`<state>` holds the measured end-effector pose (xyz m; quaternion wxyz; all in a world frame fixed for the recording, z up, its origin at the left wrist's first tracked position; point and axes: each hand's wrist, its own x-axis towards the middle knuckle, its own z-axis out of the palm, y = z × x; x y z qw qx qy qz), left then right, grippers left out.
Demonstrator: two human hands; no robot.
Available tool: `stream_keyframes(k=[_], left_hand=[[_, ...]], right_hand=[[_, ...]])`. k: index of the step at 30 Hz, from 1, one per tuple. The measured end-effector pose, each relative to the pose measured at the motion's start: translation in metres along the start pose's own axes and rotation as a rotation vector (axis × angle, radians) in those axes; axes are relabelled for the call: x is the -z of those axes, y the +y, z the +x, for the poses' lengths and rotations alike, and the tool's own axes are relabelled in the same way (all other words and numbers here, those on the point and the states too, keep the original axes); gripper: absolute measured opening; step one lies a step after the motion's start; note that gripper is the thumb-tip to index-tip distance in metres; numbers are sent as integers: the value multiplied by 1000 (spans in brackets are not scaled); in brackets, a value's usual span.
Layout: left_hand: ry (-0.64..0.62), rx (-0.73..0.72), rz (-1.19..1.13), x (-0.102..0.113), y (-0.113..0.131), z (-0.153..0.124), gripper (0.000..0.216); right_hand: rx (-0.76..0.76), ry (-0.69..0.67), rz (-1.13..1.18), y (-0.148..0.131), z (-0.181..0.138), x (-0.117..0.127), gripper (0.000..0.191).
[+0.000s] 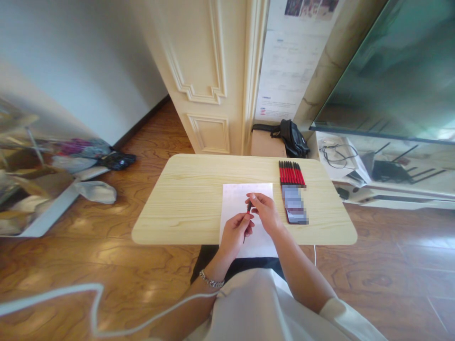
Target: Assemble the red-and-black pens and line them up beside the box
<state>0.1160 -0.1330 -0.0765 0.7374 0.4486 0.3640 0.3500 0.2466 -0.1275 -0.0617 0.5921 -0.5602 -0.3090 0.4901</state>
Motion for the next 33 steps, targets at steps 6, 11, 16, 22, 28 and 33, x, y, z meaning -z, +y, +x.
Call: stream_keyframes(k=[6, 11, 16, 22, 28, 33], left_hand=[[-7, 1, 3, -1, -1, -1, 29], [9, 2, 8, -1, -3, -1, 31], [3, 4, 3, -1, -2, -2, 31], [11, -2, -6, 0, -2, -2, 32], [-7, 24, -26, -1, -2, -1, 31], [10, 23, -21, -1, 1, -2, 33]], right_hand=[[-9, -56, 41, 2, -1, 3, 31], [-21, -41, -19, 1, -1, 3, 35], [12, 8, -65, 0, -2, 3, 31], [-23, -57, -58, -3, -3, 4, 39], [12, -5, -101, -1, 0, 5, 32], [-28, -79, -52, -3, -1, 4, 37]])
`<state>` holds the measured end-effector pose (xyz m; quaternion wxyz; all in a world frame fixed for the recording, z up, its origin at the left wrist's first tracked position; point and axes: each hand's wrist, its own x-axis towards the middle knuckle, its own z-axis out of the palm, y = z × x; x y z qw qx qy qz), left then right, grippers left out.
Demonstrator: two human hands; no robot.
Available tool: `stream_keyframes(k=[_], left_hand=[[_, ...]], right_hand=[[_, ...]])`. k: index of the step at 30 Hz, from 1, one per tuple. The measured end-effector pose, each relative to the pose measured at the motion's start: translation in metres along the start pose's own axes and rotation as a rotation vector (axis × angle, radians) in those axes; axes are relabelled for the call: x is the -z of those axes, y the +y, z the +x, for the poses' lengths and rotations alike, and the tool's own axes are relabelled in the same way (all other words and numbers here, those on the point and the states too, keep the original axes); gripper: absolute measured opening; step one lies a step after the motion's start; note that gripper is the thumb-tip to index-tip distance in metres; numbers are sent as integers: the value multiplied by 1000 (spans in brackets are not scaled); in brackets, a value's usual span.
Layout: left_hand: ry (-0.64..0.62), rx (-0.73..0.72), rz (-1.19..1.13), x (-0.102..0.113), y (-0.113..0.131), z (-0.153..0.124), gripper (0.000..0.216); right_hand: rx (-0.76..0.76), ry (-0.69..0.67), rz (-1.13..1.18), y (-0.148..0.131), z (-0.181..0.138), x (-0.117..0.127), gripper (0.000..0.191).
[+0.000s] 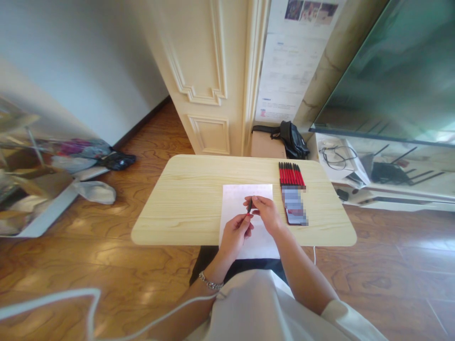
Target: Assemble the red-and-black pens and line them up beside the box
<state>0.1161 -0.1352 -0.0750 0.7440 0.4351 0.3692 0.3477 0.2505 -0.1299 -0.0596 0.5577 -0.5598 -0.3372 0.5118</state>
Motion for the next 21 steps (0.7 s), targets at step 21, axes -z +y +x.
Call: stream_keyframes(k=[21], left_hand=[[-8, -23, 63, 3, -3, 1, 40]], right_hand=[[36, -5, -62, -2, 2, 7, 29]])
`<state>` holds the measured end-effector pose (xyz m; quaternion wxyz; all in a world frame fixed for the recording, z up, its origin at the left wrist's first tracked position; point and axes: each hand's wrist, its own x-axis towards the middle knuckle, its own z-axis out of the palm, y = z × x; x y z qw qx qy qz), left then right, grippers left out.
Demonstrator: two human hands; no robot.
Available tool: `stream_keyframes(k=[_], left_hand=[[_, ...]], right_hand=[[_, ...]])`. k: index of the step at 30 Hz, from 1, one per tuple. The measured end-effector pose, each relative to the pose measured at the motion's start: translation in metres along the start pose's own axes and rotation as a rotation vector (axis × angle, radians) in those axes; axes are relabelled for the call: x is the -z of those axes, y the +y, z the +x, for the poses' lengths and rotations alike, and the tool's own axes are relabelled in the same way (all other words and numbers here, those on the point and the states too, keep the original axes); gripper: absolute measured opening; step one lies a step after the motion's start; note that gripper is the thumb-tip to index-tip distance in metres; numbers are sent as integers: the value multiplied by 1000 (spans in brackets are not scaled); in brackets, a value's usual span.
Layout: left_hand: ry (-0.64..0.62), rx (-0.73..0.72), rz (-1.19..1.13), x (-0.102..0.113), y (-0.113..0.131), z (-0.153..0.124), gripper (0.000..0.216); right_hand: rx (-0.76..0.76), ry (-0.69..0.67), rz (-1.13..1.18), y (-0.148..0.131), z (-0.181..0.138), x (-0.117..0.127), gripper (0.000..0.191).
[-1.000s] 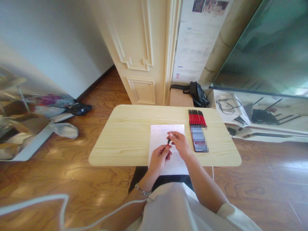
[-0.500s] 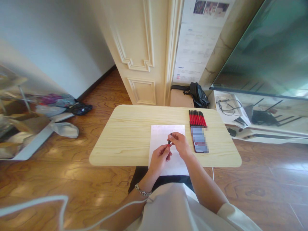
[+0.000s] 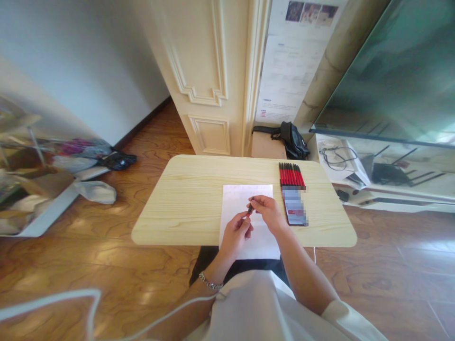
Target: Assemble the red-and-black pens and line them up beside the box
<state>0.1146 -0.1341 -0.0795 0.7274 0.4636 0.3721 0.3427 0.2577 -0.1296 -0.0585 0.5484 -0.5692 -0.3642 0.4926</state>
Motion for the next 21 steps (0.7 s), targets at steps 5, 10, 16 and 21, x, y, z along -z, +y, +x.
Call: stream_keyframes(k=[5, 10, 16, 21], left_hand=[[-13, 11, 7, 0, -1, 0, 43], [-26, -4, 21, 2, 0, -1, 41], [-53, 13, 19, 5, 3, -3, 35], [-52, 38, -10, 9, 2, -8, 34]], right_hand=[[-50, -42, 30, -5, -1, 3, 32], [-50, -66, 51, -5, 1, 3, 32], [-42, -27, 49, -11, 2, -1, 32], [-18, 66, 149, -21, 15, -1, 33]])
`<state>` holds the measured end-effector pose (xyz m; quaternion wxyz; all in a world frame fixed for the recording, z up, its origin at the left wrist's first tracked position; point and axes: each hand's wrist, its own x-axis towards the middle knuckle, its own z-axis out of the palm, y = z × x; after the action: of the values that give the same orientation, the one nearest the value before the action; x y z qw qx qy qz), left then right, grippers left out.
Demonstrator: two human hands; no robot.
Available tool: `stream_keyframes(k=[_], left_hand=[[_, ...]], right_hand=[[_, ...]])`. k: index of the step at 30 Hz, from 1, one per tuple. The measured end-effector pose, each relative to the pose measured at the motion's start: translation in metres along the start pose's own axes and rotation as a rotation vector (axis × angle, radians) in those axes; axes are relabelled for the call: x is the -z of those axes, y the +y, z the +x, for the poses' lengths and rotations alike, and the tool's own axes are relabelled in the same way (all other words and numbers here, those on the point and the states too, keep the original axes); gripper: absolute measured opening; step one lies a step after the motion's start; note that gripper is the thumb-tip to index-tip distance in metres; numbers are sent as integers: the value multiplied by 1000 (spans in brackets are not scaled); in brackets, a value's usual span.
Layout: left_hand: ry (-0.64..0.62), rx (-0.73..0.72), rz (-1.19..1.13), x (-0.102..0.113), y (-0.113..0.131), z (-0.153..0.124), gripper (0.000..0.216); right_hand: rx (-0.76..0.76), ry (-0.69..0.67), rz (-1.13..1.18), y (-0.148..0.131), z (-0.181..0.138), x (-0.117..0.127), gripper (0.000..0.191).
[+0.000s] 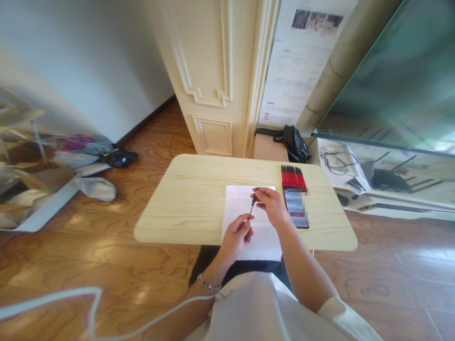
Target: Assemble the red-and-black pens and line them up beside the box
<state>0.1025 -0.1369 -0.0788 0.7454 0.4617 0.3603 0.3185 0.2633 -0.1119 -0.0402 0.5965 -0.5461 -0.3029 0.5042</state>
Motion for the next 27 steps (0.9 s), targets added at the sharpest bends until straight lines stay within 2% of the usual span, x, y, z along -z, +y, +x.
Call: stream_keyframes(k=[4, 6, 9, 11, 16, 20, 24, 27], left_hand=[[24, 14, -19, 9, -1, -6, 34], [55, 11, -31, 15, -1, -8, 35], [92, -3, -49, 22, 0, -9, 34], [100, -7, -51, 25, 0, -8, 33], [99, -22, -46, 26, 1, -8, 32], [100, -15, -67, 24, 0, -6, 32], [113, -18, -75, 21, -2, -4, 31], [101, -19, -68, 17, -2, -3, 31]], right_hand=[[102, 130, 5, 1, 18, 2, 34], [105, 109, -186, 10, 22, 0, 31], [68, 39, -615, 29, 18, -9, 26], [76, 55, -829, 40, 13, -18, 25], [124, 81, -1174, 53, 7, -35, 11], [146, 51, -1129, 50, 7, -33, 16], [172, 67, -843, 42, 1, -25, 28], [149, 8, -637, 37, -7, -22, 31]])
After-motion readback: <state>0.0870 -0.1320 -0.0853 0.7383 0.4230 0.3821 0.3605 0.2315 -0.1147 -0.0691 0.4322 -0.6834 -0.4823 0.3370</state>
